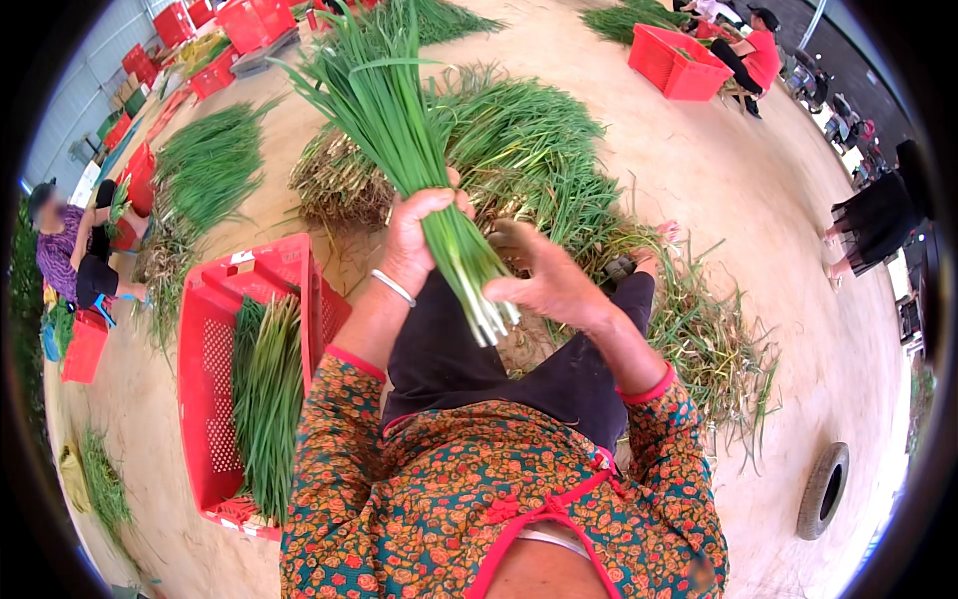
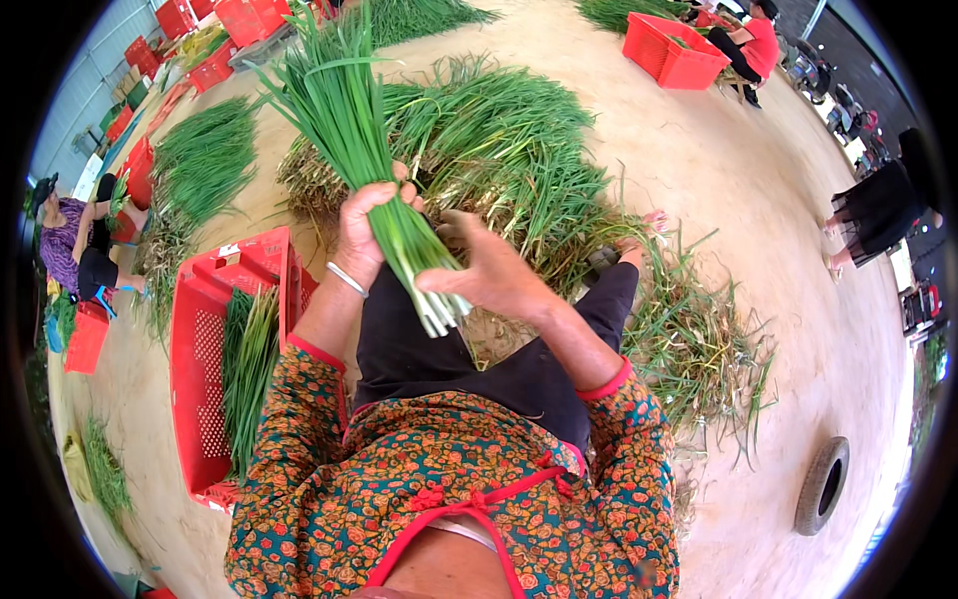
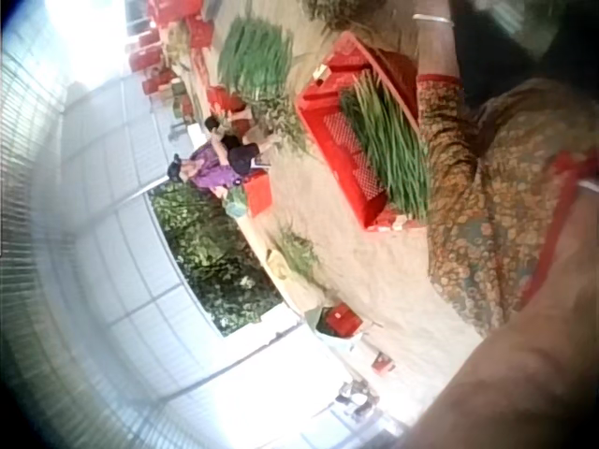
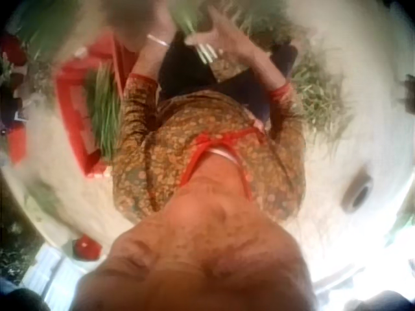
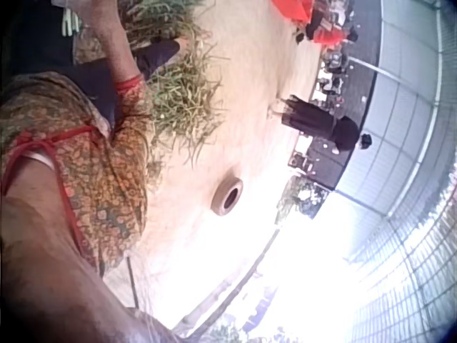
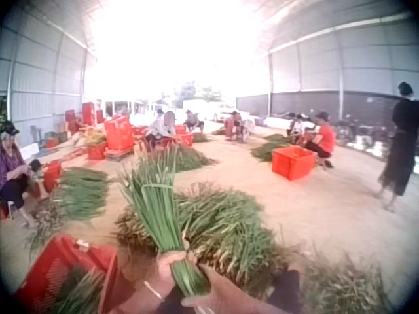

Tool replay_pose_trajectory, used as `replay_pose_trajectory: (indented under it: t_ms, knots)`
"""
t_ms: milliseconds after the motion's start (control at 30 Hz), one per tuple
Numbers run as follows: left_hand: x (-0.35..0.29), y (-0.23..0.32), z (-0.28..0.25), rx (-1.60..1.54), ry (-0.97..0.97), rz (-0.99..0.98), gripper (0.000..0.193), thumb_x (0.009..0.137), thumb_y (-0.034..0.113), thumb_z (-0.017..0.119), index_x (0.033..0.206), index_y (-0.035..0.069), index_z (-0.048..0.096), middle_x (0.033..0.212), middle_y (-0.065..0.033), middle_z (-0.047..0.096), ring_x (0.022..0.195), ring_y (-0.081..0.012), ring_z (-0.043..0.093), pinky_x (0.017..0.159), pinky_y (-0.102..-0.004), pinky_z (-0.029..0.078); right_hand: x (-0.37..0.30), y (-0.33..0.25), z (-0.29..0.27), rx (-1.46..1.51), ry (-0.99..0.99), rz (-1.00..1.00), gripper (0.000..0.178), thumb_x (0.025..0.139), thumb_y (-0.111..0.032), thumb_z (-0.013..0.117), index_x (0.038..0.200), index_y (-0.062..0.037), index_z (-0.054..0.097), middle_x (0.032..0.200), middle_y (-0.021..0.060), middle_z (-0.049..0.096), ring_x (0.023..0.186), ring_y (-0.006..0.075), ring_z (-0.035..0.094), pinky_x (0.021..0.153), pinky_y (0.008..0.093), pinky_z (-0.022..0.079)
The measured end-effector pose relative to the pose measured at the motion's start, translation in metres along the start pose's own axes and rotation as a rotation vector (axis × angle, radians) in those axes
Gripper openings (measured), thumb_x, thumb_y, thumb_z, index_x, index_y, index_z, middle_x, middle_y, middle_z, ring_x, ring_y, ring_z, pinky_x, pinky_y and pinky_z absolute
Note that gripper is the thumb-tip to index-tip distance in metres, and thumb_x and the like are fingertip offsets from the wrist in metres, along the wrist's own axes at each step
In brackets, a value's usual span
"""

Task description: The person holds a bunch of green onions, removes dry or yellowed leaves by hand, and places the cleaned bunch into a red plastic crate.

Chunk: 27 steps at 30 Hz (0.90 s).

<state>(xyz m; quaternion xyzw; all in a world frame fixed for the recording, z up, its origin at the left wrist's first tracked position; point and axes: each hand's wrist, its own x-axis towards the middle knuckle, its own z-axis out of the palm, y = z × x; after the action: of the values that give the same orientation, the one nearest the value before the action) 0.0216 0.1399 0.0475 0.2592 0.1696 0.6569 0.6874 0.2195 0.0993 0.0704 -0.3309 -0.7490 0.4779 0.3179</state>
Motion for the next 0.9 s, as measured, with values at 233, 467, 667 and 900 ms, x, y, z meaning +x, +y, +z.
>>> replay_pose_trajectory:
  t_ms: [233,467,667,900]
  knots:
    - [-0.009,-0.020,0.008,0.079,-0.064,0.200,0.033,0.074,-0.001,0.060,0.106,0.000,0.052,0.095,-0.0100,0.058,0.082,-0.0255,0.061,0.072,-0.0380,0.053,0.028,0.020,0.032,-0.156,0.107,0.142,0.062,0.059,-0.025,0.076,0.107,0.0012,0.046,0.090,0.0211,0.062,0.085,0.0338,0.062,0.077,0.0383,0.048]
    - [-0.078,0.005,-0.016,0.842,-0.094,-0.076,0.062,0.077,0.029,0.073,0.127,0.003,0.046,0.123,-0.0128,0.054,0.111,-0.0199,0.053,0.093,-0.0352,0.044,0.043,0.012,0.008,-0.402,0.005,0.127,0.056,0.061,-0.012,0.069,0.112,0.0018,0.051,0.091,0.0094,0.062,0.082,0.0165,0.058,0.077,0.0308,0.048]
    - [-0.146,0.037,0.021,2.345,-0.322,0.944,0.066,0.068,0.028,0.065,0.130,0.020,0.048,0.132,-0.0084,0.044,0.126,-0.0278,0.038,0.101,-0.0488,0.031,0.033,0.009,0.031,-0.250,-0.221,-0.047,0.047,0.060,-0.018,0.070,0.100,0.0011,0.056,0.088,0.0200,0.064,0.081,0.0317,0.063,0.075,0.0368,0.050]
    - [-0.189,0.089,0.013,2.482,-0.373,0.740,0.049,0.075,0.014,0.052,0.124,0.021,0.054,0.061,-0.0007,0.044,0.060,-0.0175,0.054,0.079,-0.0361,0.047,0.014,-0.067,0.091,-0.468,-0.662,0.037,0.049,0.060,-0.024,0.071,0.097,0.0049,0.055,0.081,0.0227,0.064,0.078,0.0384,0.063,0.075,0.0416,0.050]
